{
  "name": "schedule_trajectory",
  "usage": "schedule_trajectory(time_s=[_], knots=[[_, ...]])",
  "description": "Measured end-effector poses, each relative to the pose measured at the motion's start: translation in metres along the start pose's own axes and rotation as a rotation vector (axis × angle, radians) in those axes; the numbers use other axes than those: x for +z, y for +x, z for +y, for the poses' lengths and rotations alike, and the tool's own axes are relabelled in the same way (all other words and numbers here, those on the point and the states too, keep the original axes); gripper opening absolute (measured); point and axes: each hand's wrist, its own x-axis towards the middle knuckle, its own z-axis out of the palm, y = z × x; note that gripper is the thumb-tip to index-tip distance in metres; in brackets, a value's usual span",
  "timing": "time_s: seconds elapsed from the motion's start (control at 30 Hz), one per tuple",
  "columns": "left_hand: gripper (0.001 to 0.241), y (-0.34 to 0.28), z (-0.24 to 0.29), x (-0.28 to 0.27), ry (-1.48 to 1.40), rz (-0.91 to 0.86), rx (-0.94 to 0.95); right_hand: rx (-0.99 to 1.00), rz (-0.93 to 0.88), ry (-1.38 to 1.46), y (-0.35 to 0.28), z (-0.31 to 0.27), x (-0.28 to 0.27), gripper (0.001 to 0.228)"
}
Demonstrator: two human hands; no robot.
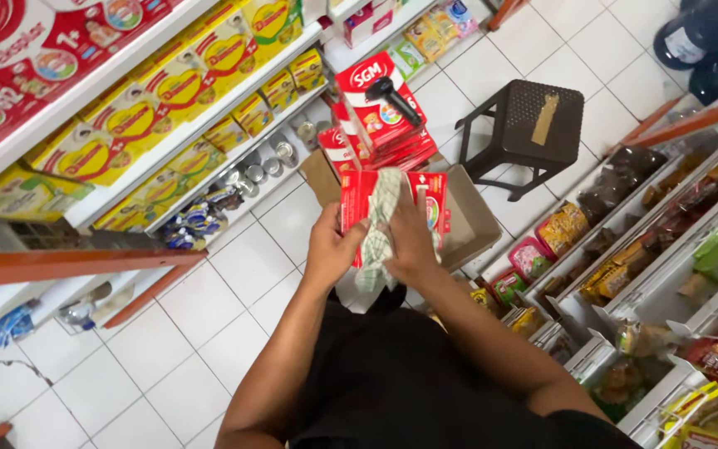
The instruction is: The person wipes down boxes of milk powder using a cloth, scans them with a handheld barcode scanner, and places them onto a shelf in a store.
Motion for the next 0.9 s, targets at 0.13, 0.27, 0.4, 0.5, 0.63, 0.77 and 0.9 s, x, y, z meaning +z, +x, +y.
schedule_trajectory(time_s=[0.13, 0.27, 0.4, 0.5, 0.63, 0.77, 0.9], knots=[[0.029, -0.002, 0.008, -0.028, -0.171, 0.011, -0.048, 0.023, -0.014, -0.125, 0.044, 0.012, 0.003, 0.06], [0.033, -0.004, 0.008, -0.077, -0.313, 0.088, -0.105, 0.413, 0.026, -0.076, 0.054, 0.035, -0.004, 0.051], [0.037, 0.009, 0.007, -0.132, -0.537, 0.005, -0.141, 0.746, 0.11, 0.764, 0.033, 0.048, 0.006, 0.035], [0.04, 0.027, -0.001, -0.154, -0.522, -0.149, -0.245, 0.897, 0.223, 1.321, 0.004, 0.041, 0.036, 0.04], [0.044, 0.05, -0.033, -0.143, -0.211, -0.192, -0.403, 0.98, 0.285, 0.993, -0.041, 0.043, 0.072, 0.041], [0.037, 0.065, -0.084, -0.109, -0.131, -0.185, -0.515, 0.88, 0.437, 0.743, -0.084, 0.046, 0.09, 0.039], [0.04, 0.07, -0.145, -0.059, 0.041, -0.157, -0.541, 1.183, 0.596, 0.734, -0.149, 0.061, 0.096, 0.041]])
